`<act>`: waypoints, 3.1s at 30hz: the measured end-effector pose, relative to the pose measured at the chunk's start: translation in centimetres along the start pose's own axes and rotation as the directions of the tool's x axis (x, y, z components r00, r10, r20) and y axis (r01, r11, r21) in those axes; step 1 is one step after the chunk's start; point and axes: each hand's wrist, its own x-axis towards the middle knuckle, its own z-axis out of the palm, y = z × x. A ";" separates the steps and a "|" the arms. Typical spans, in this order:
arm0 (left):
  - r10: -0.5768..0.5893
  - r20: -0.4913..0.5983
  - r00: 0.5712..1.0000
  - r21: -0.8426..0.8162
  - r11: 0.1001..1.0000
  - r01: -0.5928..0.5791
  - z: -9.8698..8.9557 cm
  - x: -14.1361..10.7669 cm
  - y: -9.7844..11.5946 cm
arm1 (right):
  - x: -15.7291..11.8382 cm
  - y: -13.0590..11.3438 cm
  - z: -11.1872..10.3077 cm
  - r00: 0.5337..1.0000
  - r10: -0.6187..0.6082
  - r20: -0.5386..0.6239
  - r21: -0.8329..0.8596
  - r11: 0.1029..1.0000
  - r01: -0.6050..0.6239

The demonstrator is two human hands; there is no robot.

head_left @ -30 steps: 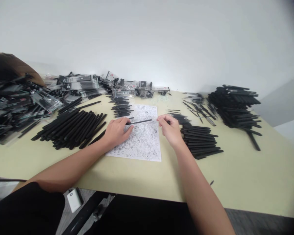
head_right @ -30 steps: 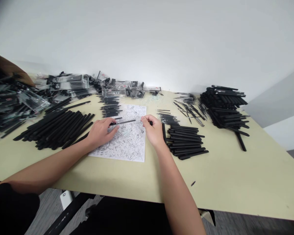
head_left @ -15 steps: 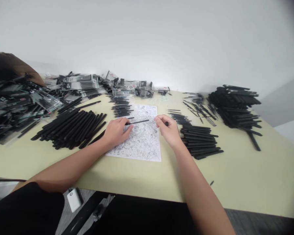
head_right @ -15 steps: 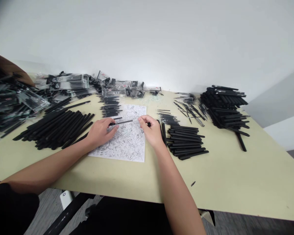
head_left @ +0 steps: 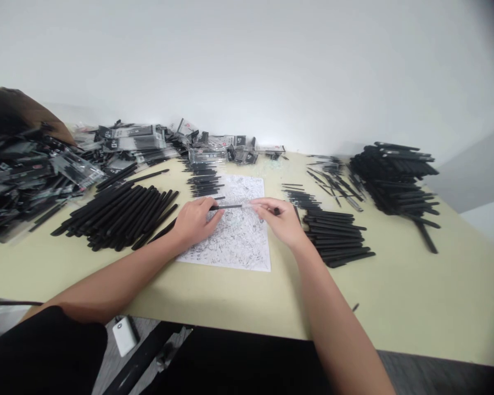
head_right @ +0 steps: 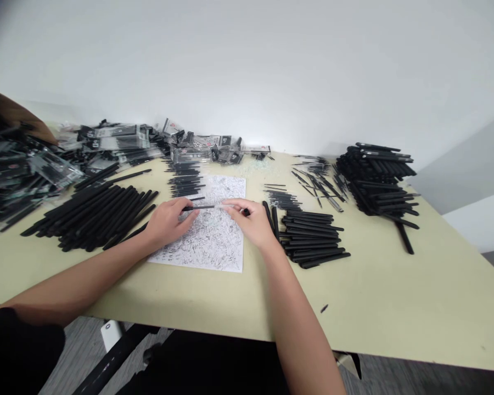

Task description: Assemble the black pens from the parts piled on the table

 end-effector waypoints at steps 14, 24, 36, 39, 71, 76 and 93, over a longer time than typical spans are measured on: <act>0.058 -0.010 0.998 -0.022 0.998 -0.058 0.2 0.0 -0.3 | -0.4 0.5 1.3 0.991 -0.012 0.137 -0.193 0.980 0.038; 0.110 -0.038 0.993 -0.008 0.994 -0.110 0.3 -0.1 -0.2 | -0.7 0.0 1.2 0.993 0.022 0.119 -0.594 0.803 0.054; 0.170 0.017 0.985 -0.001 0.986 -0.170 0.4 -0.2 -0.2 | -1.2 -0.1 2.7 0.988 -0.012 0.151 -0.655 0.748 0.109; 0.150 0.015 0.989 0.023 0.988 -0.150 0.4 -0.1 -0.3 | -1.4 0.1 2.8 0.985 -0.093 0.148 -0.623 0.765 0.166; 0.278 0.064 0.959 -0.094 0.958 -0.271 0.7 -0.1 -0.5 | -1.1 0.8 2.8 0.931 -0.306 0.197 -0.384 0.850 0.361; 0.301 0.082 0.950 -0.065 0.953 -0.297 0.6 0.0 -0.5 | -1.0 0.7 2.7 0.927 -0.312 0.209 -0.365 0.854 0.370; 0.235 0.051 0.971 -0.080 0.970 -0.231 0.5 0.0 -0.4 | -0.8 0.5 1.7 0.914 -0.393 0.100 -0.513 0.766 0.386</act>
